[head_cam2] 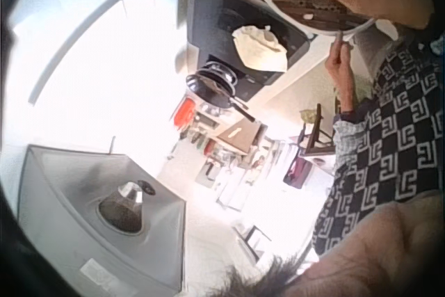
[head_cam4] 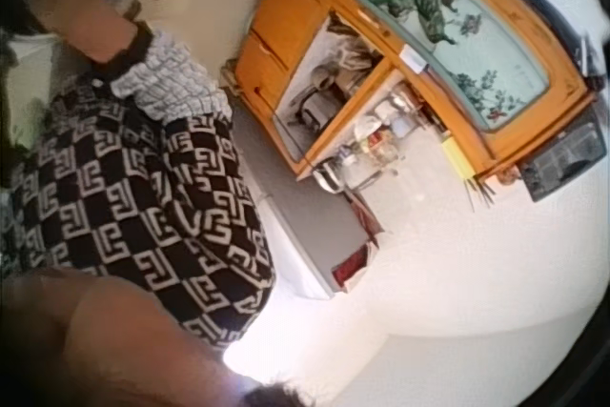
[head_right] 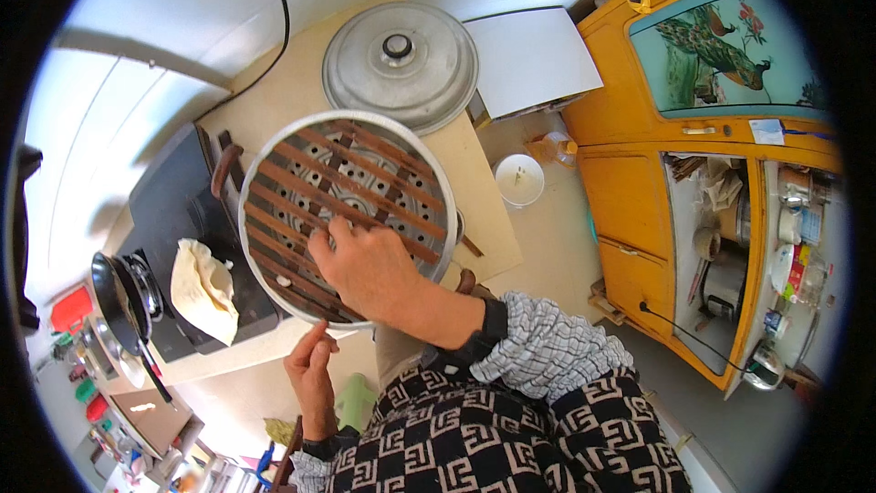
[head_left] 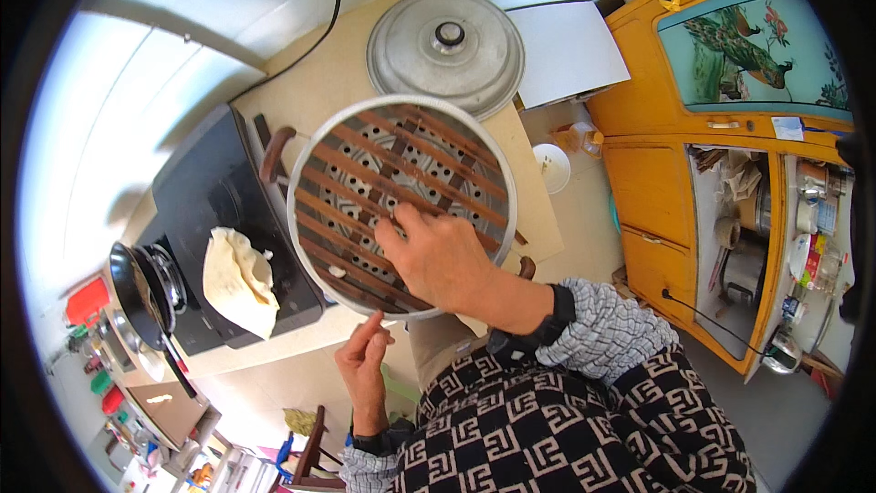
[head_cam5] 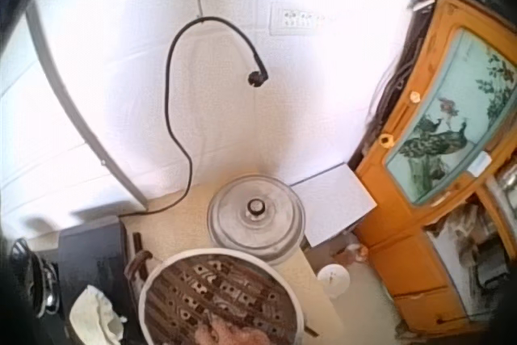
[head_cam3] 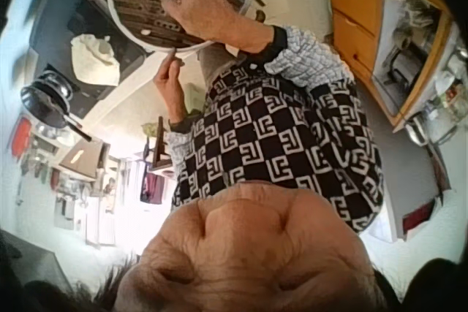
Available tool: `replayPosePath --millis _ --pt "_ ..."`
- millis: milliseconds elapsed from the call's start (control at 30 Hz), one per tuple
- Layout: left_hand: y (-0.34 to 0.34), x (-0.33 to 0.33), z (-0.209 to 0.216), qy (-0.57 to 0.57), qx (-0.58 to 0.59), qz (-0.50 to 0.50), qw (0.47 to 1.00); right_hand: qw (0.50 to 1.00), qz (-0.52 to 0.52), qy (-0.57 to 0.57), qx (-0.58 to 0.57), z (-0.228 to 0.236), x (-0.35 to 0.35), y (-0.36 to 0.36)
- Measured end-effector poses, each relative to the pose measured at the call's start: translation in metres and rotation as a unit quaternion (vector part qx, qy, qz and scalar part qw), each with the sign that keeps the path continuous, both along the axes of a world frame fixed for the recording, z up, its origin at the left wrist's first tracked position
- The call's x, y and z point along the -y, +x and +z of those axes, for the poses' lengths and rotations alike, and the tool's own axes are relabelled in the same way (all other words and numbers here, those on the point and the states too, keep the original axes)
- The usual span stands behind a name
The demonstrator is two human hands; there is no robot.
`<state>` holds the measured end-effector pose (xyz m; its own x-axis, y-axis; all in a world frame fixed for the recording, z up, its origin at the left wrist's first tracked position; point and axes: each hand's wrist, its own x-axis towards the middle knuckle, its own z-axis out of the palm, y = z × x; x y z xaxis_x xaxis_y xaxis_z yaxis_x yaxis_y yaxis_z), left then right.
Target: The person washes a white bowl in the sink, then retrieves a wooden steamer insert and places it into a metal steamer pot. They remove the insert, walk to the living room, pick up a utility knife, return to the kitchen, and use the knife to trim the wooden insert.
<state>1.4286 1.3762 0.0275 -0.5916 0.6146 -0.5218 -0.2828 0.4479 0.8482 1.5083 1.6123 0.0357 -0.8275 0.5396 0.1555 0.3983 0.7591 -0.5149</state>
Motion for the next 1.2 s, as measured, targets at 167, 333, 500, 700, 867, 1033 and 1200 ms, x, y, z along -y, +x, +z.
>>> replayPosePath --millis 167,333,500,700,867,1033,1200 --pt "-0.005 0.002 -0.009 0.056 0.098 0.060 0.992 0.998 0.030 -0.032 0.038 0.004 0.001 0.007" --pt "-0.012 0.002 -0.008 0.049 0.157 0.095 0.982 0.995 0.073 -0.035 0.058 0.004 -0.005 0.013" --pt "-0.015 -0.003 -0.001 0.033 0.170 0.102 0.980 0.992 0.105 -0.051 0.053 0.006 -0.014 0.013" --pt "-0.019 -0.004 0.002 0.015 0.176 0.110 0.978 0.984 0.132 -0.112 0.045 0.007 -0.022 0.013" --pt "-0.019 -0.006 0.002 0.005 0.180 0.125 0.976 0.984 0.133 -0.109 0.035 0.006 -0.026 0.012" --pt "-0.018 -0.009 0.005 -0.008 0.181 0.141 0.973 0.984 0.127 -0.123 0.023 0.005 -0.028 0.010" --pt "-0.018 -0.010 0.006 -0.041 0.172 0.148 0.973 0.984 0.120 -0.133 0.020 0.004 -0.028 0.009"
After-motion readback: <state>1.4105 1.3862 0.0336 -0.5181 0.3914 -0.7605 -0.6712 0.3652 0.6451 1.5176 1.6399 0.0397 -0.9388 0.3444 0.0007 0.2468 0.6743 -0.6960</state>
